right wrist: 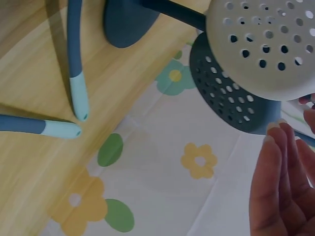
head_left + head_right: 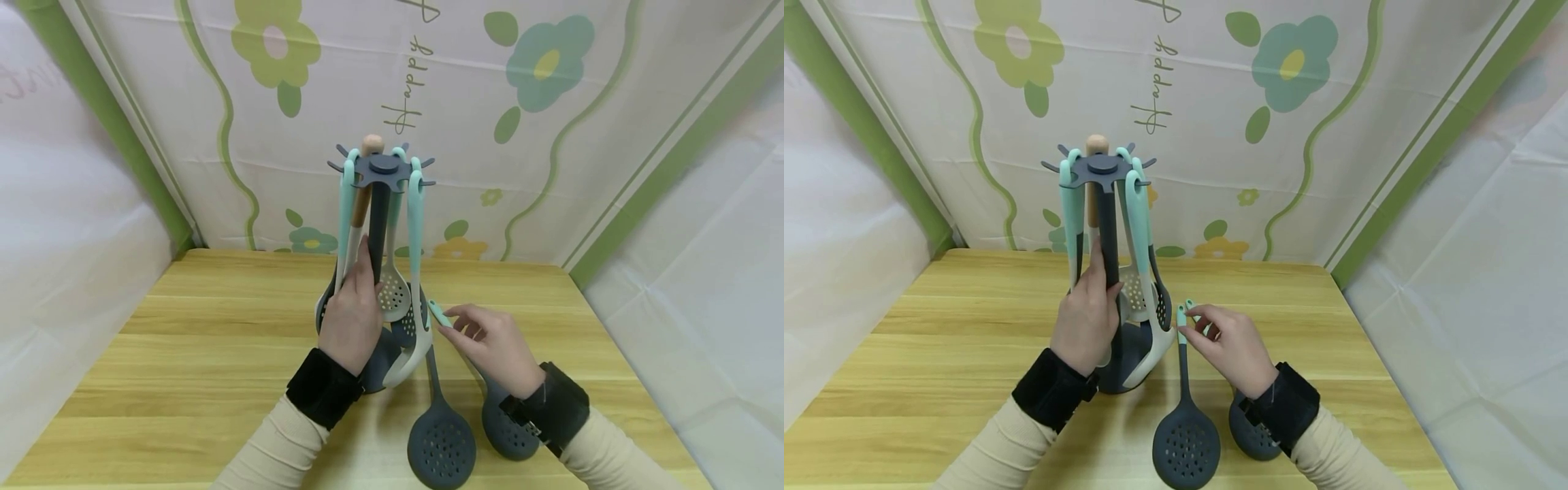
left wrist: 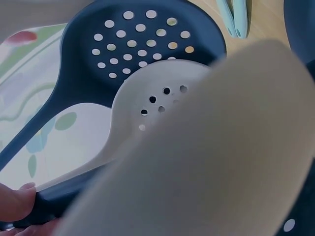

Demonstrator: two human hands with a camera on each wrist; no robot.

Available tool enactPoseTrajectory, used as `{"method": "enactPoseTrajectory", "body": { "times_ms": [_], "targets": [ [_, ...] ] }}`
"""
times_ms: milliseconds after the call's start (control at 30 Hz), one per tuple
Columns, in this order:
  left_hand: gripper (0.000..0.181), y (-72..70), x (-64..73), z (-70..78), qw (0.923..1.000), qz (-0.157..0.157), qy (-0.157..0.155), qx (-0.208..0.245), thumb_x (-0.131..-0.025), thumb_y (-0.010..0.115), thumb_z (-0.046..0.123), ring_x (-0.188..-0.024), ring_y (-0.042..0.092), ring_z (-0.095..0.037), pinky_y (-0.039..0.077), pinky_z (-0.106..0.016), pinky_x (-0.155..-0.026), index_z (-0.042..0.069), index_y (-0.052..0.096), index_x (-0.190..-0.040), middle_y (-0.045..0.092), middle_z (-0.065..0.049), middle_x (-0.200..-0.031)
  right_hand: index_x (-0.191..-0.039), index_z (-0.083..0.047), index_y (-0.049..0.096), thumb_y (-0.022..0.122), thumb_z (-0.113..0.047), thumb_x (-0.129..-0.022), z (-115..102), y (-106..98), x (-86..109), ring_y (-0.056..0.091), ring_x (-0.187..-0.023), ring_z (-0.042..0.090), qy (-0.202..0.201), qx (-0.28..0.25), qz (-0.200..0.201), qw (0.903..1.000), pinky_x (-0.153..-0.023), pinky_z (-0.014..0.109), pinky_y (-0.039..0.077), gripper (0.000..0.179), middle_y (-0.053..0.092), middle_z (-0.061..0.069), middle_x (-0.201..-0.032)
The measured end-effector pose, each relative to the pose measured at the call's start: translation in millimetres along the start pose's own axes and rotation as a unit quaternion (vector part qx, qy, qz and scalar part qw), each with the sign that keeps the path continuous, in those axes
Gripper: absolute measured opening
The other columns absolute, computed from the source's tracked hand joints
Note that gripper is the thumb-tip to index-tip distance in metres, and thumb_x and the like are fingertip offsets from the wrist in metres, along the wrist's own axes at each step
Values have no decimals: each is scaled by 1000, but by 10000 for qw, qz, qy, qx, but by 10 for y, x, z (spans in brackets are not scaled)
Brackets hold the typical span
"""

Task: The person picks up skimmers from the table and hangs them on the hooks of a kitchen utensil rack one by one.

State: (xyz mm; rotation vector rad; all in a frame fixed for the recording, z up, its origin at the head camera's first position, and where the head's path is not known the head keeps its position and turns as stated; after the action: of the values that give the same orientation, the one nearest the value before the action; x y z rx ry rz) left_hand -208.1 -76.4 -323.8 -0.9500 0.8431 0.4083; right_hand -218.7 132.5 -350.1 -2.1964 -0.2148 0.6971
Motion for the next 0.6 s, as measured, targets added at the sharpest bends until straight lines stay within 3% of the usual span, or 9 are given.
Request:
{"method": "enactPoseTrajectory", "body": {
  "times_ms": [600],
  "targets": [
    [70, -3, -4, 3, 10000, -21, -55, 61, -89, 70, -2, -67, 71, -29, 60, -34, -56, -9, 33, -148, 67, -24, -99, -109, -8, 72, 71, -27, -93, 330, 78, 50, 59, -69, 6, 808, 4, -454, 9957, -59, 21, 50, 25, 69, -4, -80]
  ]
}}
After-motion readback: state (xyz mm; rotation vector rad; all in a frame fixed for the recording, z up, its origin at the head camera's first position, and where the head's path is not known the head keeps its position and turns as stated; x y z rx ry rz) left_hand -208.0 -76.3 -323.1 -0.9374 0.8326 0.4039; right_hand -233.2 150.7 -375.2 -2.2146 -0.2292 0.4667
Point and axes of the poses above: each hand's wrist, its own x-axis away from the middle knuckle, its own y-axis out of the palm, z = x × y, the point moved 4 cm from there along -x, towards the middle knuckle
